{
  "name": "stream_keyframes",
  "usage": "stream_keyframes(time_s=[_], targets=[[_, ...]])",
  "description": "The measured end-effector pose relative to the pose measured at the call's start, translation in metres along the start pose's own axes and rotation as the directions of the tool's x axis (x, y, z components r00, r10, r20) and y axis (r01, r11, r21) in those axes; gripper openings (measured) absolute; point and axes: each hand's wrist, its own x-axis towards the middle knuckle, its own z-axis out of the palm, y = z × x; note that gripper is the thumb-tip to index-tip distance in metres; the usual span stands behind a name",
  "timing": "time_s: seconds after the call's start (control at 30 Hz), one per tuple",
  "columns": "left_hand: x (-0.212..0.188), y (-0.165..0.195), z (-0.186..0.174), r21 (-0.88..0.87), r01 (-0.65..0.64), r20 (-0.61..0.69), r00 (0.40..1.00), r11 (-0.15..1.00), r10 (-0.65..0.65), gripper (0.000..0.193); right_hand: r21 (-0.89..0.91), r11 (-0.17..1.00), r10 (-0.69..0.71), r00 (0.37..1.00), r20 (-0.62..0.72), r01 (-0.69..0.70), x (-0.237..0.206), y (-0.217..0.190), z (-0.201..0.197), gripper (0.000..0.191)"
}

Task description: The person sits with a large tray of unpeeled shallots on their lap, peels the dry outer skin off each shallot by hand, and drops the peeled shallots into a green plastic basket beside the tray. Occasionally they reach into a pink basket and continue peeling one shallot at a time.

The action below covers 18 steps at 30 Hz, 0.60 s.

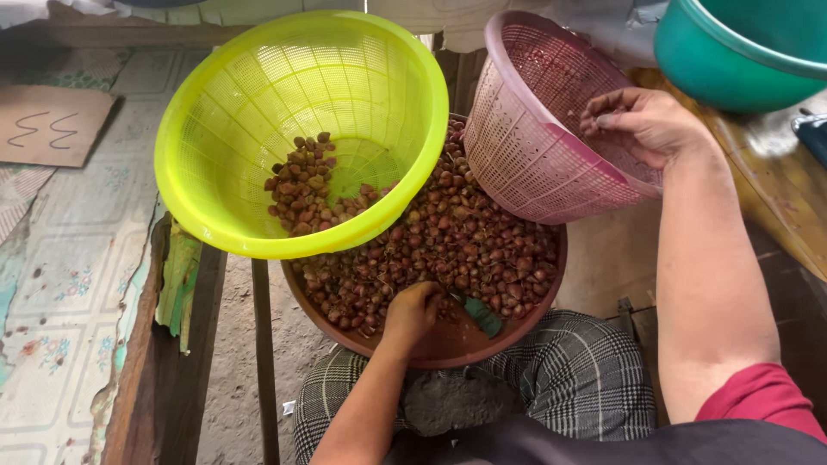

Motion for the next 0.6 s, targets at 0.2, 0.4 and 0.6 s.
stream_keyframes(time_s=[0.2,0.4,0.6], targets=[[0.001,0.004,-0.001,-0.001,0.005,0.024,1.000,1.000,-0.005,0.013,-0.360,0.928,0.002,0.969,-0.249,-0.094,0.000,0.006,0.013,0.020],[0.000,-0.004,0.004,0.005,-0.004,-0.016,1.000,1.000,0.004,0.013,-0.752,0.640,-0.377,0.917,-0.127,0.158,0.017,0.027,-0.003,0.014],[0.005,-0.009,0.005,-0.359,0.166,0.027,0.985,0.919,-0.168,0.021,-0.668,0.541,-0.707,0.706,-0.031,0.512,-0.066,0.000,0.049,0.010]])
